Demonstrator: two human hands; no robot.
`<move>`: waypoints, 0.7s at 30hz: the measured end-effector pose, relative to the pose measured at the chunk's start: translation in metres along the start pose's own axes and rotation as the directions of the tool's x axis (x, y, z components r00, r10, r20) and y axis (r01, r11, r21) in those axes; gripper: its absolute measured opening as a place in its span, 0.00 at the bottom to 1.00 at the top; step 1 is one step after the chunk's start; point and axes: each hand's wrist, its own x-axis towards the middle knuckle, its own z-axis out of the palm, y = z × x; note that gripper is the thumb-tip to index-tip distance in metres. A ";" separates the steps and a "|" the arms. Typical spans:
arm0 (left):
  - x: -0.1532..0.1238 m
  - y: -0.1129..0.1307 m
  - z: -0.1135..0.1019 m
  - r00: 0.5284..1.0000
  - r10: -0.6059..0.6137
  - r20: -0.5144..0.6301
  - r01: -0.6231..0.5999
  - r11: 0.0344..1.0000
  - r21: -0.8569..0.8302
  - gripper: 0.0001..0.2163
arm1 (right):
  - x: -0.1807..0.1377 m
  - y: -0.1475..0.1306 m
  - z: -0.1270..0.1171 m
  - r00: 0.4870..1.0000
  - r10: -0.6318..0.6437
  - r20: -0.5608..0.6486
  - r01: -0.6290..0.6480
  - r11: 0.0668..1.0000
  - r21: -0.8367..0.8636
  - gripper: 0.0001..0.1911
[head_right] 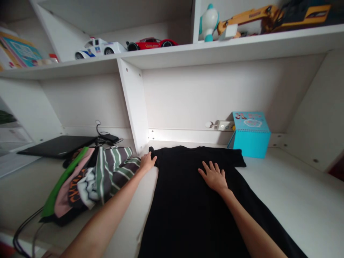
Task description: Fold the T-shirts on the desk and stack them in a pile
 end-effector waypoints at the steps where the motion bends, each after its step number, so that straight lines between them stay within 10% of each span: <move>1: 0.007 0.000 0.000 1.000 -0.016 0.010 0.016 1.000 -0.012 0.23 | 0.000 -0.001 0.000 1.000 0.003 0.000 -0.003 1.000 -0.001 0.31; 13: 0.013 0.007 -0.007 0.993 -0.012 -0.121 0.012 1.000 -0.001 0.18 | 0.007 -0.010 0.000 0.998 0.057 0.011 -0.058 0.998 0.035 0.32; 16: -0.003 0.019 0.003 0.957 0.226 -0.181 -0.224 0.974 0.031 0.20 | 0.010 -0.015 -0.001 0.998 0.065 0.016 -0.065 0.997 0.045 0.33; 21: -0.024 0.031 0.018 0.783 0.563 0.265 -0.578 0.816 -0.026 0.27 | 0.012 -0.015 -0.003 0.998 0.061 0.031 -0.063 0.996 0.063 0.33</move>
